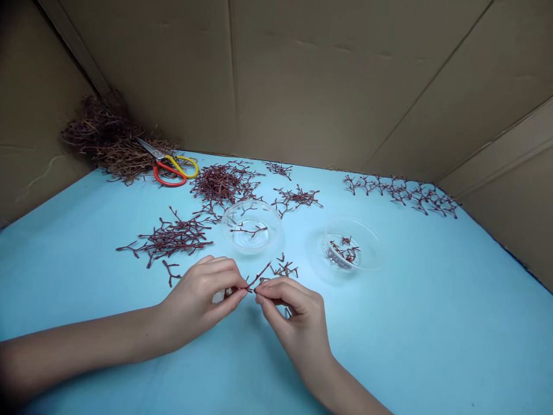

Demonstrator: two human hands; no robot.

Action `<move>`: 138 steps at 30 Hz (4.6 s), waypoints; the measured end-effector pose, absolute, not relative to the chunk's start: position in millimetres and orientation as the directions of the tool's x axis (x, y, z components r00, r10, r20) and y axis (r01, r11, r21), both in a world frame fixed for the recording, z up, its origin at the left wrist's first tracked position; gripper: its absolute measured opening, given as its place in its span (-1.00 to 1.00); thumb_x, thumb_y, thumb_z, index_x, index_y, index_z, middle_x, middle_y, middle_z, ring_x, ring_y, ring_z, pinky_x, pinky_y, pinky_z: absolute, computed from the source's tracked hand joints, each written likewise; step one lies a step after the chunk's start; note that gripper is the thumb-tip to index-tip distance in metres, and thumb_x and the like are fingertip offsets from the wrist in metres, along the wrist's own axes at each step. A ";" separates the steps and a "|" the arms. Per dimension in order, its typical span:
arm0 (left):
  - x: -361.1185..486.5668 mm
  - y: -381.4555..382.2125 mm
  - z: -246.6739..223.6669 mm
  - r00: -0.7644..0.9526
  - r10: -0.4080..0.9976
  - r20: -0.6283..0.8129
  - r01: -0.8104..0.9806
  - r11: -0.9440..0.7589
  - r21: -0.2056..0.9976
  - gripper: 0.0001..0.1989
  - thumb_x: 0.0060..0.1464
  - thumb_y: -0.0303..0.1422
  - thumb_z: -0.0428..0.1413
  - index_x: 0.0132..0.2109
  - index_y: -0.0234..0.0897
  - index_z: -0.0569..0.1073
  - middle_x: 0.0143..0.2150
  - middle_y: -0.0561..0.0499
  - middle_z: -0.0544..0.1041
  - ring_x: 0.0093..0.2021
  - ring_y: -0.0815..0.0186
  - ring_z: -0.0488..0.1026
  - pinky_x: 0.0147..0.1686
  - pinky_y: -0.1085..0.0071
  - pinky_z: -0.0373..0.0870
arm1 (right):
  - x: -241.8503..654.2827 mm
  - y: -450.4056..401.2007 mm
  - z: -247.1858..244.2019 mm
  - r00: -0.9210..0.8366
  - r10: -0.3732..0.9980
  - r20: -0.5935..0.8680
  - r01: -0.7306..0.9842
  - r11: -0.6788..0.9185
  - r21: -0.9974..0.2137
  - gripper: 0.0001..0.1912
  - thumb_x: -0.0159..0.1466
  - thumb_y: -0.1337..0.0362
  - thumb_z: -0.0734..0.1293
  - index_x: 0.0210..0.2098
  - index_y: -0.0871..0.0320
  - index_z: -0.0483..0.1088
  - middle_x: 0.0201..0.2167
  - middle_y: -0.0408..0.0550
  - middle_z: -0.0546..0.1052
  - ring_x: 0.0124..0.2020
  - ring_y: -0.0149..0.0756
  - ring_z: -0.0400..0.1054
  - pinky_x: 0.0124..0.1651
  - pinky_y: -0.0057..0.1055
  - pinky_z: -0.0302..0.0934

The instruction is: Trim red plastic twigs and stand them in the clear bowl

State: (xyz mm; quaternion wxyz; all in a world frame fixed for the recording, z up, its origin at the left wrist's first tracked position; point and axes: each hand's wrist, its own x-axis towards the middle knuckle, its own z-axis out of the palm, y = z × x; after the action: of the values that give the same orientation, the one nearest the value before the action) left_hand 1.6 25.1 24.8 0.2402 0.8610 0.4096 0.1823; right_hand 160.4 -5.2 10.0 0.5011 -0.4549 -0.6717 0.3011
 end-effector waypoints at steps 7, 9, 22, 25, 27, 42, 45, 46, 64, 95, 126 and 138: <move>1.8 24.7 22.7 0.592 0.793 0.146 0.612 -0.559 0.559 -0.85 0.02 -0.47 -0.05 -0.45 -0.30 0.37 -0.50 0.09 0.36 -0.47 0.43 0.28 -0.41 0.45 0.06 | 159.0 -6.1 10.2 -0.093 0.919 0.383 0.301 0.393 -0.869 -0.82 -0.01 0.55 0.30 -0.51 0.15 0.42 -0.55 -0.12 0.47 -0.51 -0.44 0.36 -0.54 -0.61 0.28; 1.5 24.1 21.9 0.587 0.796 0.148 0.613 -0.557 0.560 -0.85 0.02 -0.47 -0.04 -0.45 -0.30 0.37 -0.50 0.10 0.36 -0.47 0.43 0.28 -0.41 0.45 0.06 | 158.9 -6.1 9.8 -0.092 0.923 0.373 0.300 0.383 -0.873 -0.82 -0.01 0.54 0.30 -0.51 0.14 0.42 -0.55 -0.13 0.46 -0.51 -0.45 0.35 -0.53 -0.62 0.27; 2.3 23.7 17.5 0.608 0.776 0.169 0.577 -0.577 0.578 -0.84 0.00 -0.53 -0.06 -0.50 -0.33 0.32 -0.54 0.11 0.31 -0.50 0.45 0.25 -0.42 0.48 0.09 | 155.5 -4.4 1.3 -0.092 0.960 0.263 0.150 0.274 -0.950 -0.80 0.02 0.51 0.30 -0.48 0.09 0.45 -0.58 -0.18 0.41 -0.56 -0.49 0.33 -0.53 -0.60 0.27; 1.5 24.0 16.5 0.618 0.765 0.182 0.557 -0.589 0.585 -0.84 0.00 -0.53 -0.06 -0.50 -0.33 0.32 -0.54 0.11 0.31 -0.50 0.45 0.25 -0.42 0.48 0.10 | 156.5 -2.4 1.7 -0.109 0.975 0.194 0.085 0.204 -0.975 -0.83 0.02 0.49 0.30 -0.51 0.09 0.45 -0.59 -0.18 0.41 -0.57 -0.50 0.34 -0.52 -0.60 0.27; 1.3 24.4 15.8 0.625 0.757 0.191 0.544 -0.598 0.588 -0.84 0.00 -0.53 -0.06 -0.50 -0.33 0.33 -0.55 0.11 0.30 -0.50 0.45 0.24 -0.43 0.48 0.09 | 157.0 -1.6 1.5 -0.122 0.977 0.174 0.069 0.183 -0.981 -0.84 0.02 0.48 0.30 -0.52 0.10 0.45 -0.59 -0.17 0.41 -0.58 -0.49 0.34 -0.52 -0.59 0.27; 1.5 23.9 16.0 0.649 0.686 0.328 0.463 -0.698 0.546 -0.85 0.02 -0.52 -0.05 -0.47 -0.34 0.35 -0.54 0.10 0.32 -0.50 0.46 0.24 -0.43 0.48 0.06 | 159.3 -4.5 -5.8 -0.137 0.943 0.302 0.126 0.319 -0.939 -0.70 0.08 0.42 0.29 -0.22 0.00 0.23 -0.55 -0.25 0.44 -0.54 -0.50 0.34 -0.47 -0.59 0.27; 1.0 22.2 22.1 0.673 0.670 0.313 0.489 -0.721 0.491 -0.83 0.03 -0.50 -0.06 -0.46 -0.32 0.36 -0.52 0.10 0.33 -0.46 0.44 0.26 -0.43 0.46 0.01 | 168.3 -1.1 0.2 -0.117 0.945 0.306 0.080 0.316 -0.945 -0.70 0.09 0.30 0.30 -0.19 0.02 0.18 -0.58 -0.25 0.40 -0.58 -0.51 0.28 -0.54 -0.61 0.21; 0.7 21.6 23.7 0.682 0.664 0.307 0.501 -0.730 0.465 -0.83 0.04 -0.49 -0.07 -0.46 -0.31 0.37 -0.52 0.10 0.34 -0.45 0.44 0.27 -0.44 0.45 -0.01 | 171.5 0.6 3.7 -0.087 0.954 0.287 0.093 0.295 -0.951 -0.76 0.11 0.26 0.28 -0.22 0.05 0.20 -0.60 -0.24 0.39 -0.61 -0.52 0.25 -0.57 -0.62 0.18; -1.3 18.8 36.6 0.708 0.689 0.155 0.522 -0.659 0.541 -0.85 0.05 -0.30 -0.04 -0.26 -0.22 0.37 -0.13 -0.09 0.16 -0.08 0.16 0.09 -0.17 0.21 0.10 | 184.3 2.2 26.0 -0.247 0.958 0.149 0.397 0.240 -0.886 -0.88 0.16 0.27 0.18 -0.49 0.15 0.24 -0.61 -0.16 0.34 -0.60 -0.47 0.24 -0.58 -0.54 0.17; 2.4 30.5 24.6 0.608 0.791 0.065 0.365 -0.351 0.862 -0.91 -0.02 -0.49 -0.08 -0.44 -0.30 0.29 -0.40 0.09 0.42 -0.37 0.43 0.33 -0.34 0.52 0.20 | 215.4 -23.7 -17.8 -0.356 0.931 0.075 0.797 0.345 -0.495 -0.88 0.16 0.39 0.16 -0.43 0.15 0.31 -0.42 -0.02 0.38 -0.39 -0.32 0.32 -0.38 -0.37 0.26; 7.3 18.3 22.5 0.492 0.838 0.238 0.341 -0.436 0.833 -0.83 -0.05 -0.55 -0.07 -0.55 -0.32 0.23 -0.56 0.13 0.26 -0.51 0.47 0.18 -0.49 0.52 0.06 | 155.1 -20.3 27.4 -0.306 0.780 0.546 0.789 0.528 -0.313 -0.84 0.17 0.47 0.14 -0.40 0.17 0.31 -0.54 -0.10 0.38 -0.52 -0.44 0.27 -0.49 -0.52 0.19; 6.9 17.6 23.0 0.480 0.848 0.227 0.337 -0.416 0.845 -0.83 -0.05 -0.54 -0.08 -0.56 -0.32 0.22 -0.57 0.13 0.25 -0.52 0.47 0.17 -0.49 0.51 0.04 | 154.4 -18.7 28.7 -0.333 0.755 0.566 0.791 0.550 -0.268 -0.86 0.17 0.47 0.15 -0.48 0.23 0.29 -0.57 -0.07 0.36 -0.54 -0.40 0.24 -0.51 -0.48 0.14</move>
State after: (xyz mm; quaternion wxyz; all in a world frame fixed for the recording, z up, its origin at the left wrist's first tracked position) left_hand 6.9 17.6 23.0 0.3801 0.7716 0.3838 0.3361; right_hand 154.4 -18.7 28.7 0.3305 -0.4737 -0.8159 -0.0278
